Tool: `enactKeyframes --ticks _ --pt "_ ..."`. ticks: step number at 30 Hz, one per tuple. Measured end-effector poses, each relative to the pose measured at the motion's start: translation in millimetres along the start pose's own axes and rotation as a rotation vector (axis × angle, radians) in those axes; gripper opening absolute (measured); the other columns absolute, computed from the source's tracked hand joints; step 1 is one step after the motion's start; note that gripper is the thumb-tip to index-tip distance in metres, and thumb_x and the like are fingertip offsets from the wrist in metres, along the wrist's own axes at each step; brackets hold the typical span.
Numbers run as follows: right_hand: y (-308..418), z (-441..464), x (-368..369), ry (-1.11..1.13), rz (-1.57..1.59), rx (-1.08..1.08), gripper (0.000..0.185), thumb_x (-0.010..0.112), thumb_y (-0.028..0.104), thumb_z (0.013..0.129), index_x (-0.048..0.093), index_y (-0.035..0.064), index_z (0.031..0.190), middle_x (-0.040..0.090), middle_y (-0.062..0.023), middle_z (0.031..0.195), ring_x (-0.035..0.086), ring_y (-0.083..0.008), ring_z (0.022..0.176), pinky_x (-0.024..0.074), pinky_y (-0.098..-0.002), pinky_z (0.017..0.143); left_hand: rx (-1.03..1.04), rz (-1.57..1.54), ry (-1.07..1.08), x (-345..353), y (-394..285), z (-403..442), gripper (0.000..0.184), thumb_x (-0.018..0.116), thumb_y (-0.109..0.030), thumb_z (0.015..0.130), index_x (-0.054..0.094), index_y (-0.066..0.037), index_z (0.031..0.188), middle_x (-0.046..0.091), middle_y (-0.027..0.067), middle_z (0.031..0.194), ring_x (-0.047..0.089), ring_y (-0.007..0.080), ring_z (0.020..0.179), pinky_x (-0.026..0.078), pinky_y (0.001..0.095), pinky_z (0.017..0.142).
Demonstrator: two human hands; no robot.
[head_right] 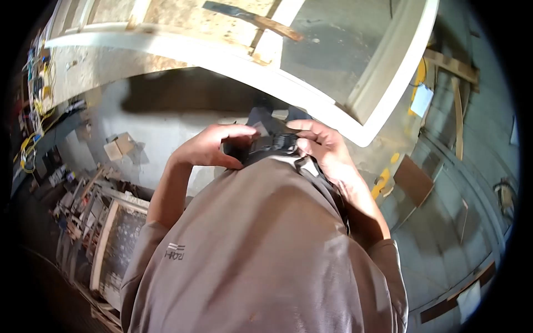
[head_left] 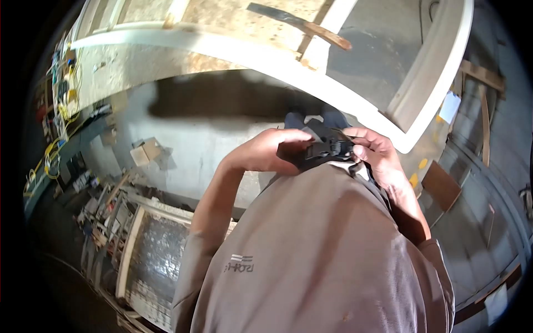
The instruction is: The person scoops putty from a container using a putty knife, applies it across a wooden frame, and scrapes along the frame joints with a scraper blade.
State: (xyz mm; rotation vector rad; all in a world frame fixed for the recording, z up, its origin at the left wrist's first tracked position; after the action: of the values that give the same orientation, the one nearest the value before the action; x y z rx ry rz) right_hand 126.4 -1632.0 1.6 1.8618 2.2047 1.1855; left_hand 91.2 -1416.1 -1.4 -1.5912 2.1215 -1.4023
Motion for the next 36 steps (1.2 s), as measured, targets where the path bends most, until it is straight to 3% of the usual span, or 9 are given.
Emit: enactKeyframes --ticks 4,10,14,16,19,21,24,26,36 --pt "-8 4 -2 0.013 -0.091 0.0 0.037 0.057 -0.005 0.098 0.06 -0.0021 0.135 0.071 -0.008 0.113 0.061 -0.0093 0.087 0.051 -0.0238 0.078 0.057 0.026 -0.112 -11 18 -12 0.067 0.083 0.012 0.068 0.066 -0.005 0.13 0.07 0.0051 0.116 0.065 0.0137 0.099 0.056 0.0308 0.088" --pt "9 10 35 0.17 -0.433 0.02 0.048 0.083 0.013 0.087 0.064 -0.0045 0.127 0.071 -0.0057 0.112 0.063 -0.0105 0.099 0.0515 -0.0286 0.089 0.245 0.021 -0.282 -14 15 -30 0.051 0.08 0.012 0.074 0.072 -0.003 0.122 0.073 0.0056 0.102 0.067 0.0134 0.092 0.055 0.0297 0.088" --pt "7 18 34 0.135 -0.49 0.105 0.039 0.082 0.018 0.087 0.069 -0.0021 0.117 0.071 -0.0039 0.1 0.06 -0.0097 0.093 0.05 -0.0284 0.086 0.026 -0.007 -0.271 -24 64 -38 0.026 0.07 0.004 0.092 0.068 0.0 0.118 0.071 0.0037 0.1 0.063 0.0114 0.093 0.053 0.0281 0.087" --pt "6 18 41 0.144 -0.542 0.147 0.042 0.084 0.022 0.084 0.07 -0.0009 0.116 0.071 -0.0023 0.098 0.059 -0.0091 0.092 0.05 -0.0288 0.086 0.098 -0.316 -0.394 -29 54 -39 0.017 0.067 -0.006 0.097 0.065 -0.004 0.114 0.063 -0.0032 0.084 0.054 0.0065 0.072 0.045 0.0235 0.066" --pt "16 30 72 0.158 -1.091 0.06 0.051 0.088 0.033 0.072 0.071 0.0021 0.109 0.074 -0.0116 0.098 0.069 -0.0245 0.092 0.053 -0.0363 0.087 0.029 -0.716 -0.498 -28 49 -37 0.022 0.069 -0.016 0.094 0.063 -0.01 0.114 0.046 -0.0091 0.071 0.033 0.0031 0.055 0.023 0.0227 0.051" --pt "22 36 92 0.181 -1.364 -0.11 0.052 0.086 0.036 0.072 0.069 0.0013 0.106 0.072 -0.0203 0.097 0.069 -0.0384 0.092 0.0541 -0.043 0.086 -0.029 -0.819 -0.573 -30 56 -38 0.022 0.069 -0.016 0.093 0.063 -0.01 0.114 0.048 -0.0087 0.073 0.035 0.0037 0.055 0.025 0.0228 0.051" --pt "30 49 124 0.213 -1.284 -0.413 0.052 0.084 0.035 0.075 0.066 -0.0008 0.108 0.072 -0.0221 0.095 0.069 -0.0394 0.092 0.0544 -0.0451 0.083 -0.001 -0.928 -0.616 -36 67 -34 0.022 0.069 -0.011 0.092 0.065 -0.012 0.113 0.055 -0.0076 0.079 0.044 0.0042 0.058 0.028 0.0227 0.05" --pt "5 57 135 0.421 -1.34 -0.223 0.051 0.08 0.031 0.081 0.063 -0.0038 0.114 0.07 -0.0274 0.092 0.068 -0.0429 0.093 0.0535 -0.0486 0.083 0.043 -0.932 -0.682 -35 58 -31 0.022 0.069 -0.009 0.09 0.065 -0.012 0.112 0.058 -0.007 0.081 0.048 0.004 0.06 0.029 0.0227 0.05" --pt "7 50 118 0.46 -1.193 0.08 0.046 0.073 0.029 0.091 0.062 0.0005 0.125 0.07 -0.027 0.094 0.069 -0.0394 0.09 0.0534 -0.0426 0.082 -0.098 -0.625 -0.71 -34 78 -65 0.015 0.067 -0.003 0.088 0.069 -0.008 0.102 0.066 -0.0013 0.078 0.053 0.004 0.059 0.035 0.0207 0.049"
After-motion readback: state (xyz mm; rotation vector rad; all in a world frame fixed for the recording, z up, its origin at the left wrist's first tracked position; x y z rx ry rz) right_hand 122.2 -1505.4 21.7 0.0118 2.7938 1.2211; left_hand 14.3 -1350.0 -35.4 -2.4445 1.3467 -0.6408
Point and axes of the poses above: each hand's wrist, its own z-axis towards the middle knuckle, its own x-axis out of the palm, y = z × x, the point moved 8 cm from there along z, towards the middle knuckle
